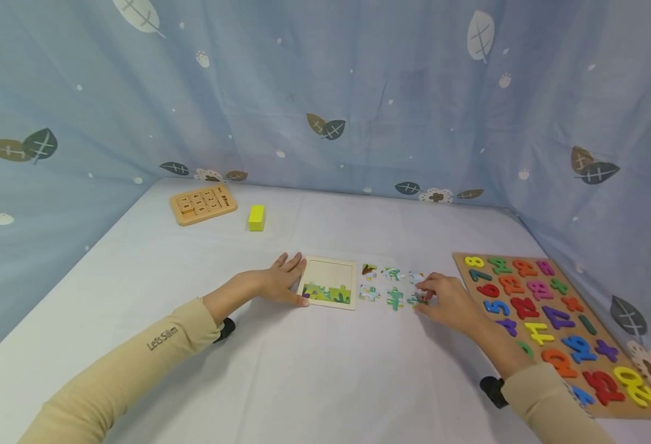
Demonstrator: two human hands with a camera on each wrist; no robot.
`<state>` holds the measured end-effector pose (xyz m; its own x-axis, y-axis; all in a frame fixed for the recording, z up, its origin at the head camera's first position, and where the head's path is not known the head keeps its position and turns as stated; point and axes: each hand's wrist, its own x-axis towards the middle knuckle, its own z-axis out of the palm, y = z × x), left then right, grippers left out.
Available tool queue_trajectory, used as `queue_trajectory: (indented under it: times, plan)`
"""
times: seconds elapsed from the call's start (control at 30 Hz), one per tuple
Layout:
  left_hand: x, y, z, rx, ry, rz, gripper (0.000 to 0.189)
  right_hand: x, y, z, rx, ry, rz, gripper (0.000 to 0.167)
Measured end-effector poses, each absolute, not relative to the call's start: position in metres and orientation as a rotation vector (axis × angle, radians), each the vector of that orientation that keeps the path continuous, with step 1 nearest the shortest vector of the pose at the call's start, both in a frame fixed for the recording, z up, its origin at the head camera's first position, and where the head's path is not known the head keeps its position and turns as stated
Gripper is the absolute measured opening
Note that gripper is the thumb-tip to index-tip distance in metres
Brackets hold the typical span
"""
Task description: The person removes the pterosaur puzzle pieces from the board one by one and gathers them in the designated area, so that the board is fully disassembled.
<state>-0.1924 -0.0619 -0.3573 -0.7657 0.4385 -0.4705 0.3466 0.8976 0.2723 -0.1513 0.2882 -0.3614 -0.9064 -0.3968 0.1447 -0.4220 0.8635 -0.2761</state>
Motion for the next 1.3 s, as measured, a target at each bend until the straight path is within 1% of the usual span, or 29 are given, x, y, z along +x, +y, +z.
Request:
queue_trajectory:
  times: [0.2,0.33,0.57,0.9,1.3]
  plan:
    - [-0.192,-0.062,-0.356,0.572,2.522,0.232,0.096,-0.151,0.284,-0.360,0.617,-2.963,0.473,0.036]
    - [-0.191,-0.062,-0.355,0.569,2.524,0.226,0.096,-0.151,0.279,-0.359,0.614,-2.962,0.490,0.043]
    - [-0.191,-0.063,-0.355,0.565,2.524,0.229,0.097,-0.154,0.266,-0.361,0.662,-2.956,0.606,0.052]
    - [-0.189,-0.062,-0.355,0.580,2.523,0.230,0.097,-0.156,0.245,-0.362,0.693,-2.961,0.656,0.057]
    - [-0.190,-0.064,-0.356,0.584,2.529,0.216,0.096,-0.164,0.212,-0.363,0.841,-2.900,0.732,0.059]
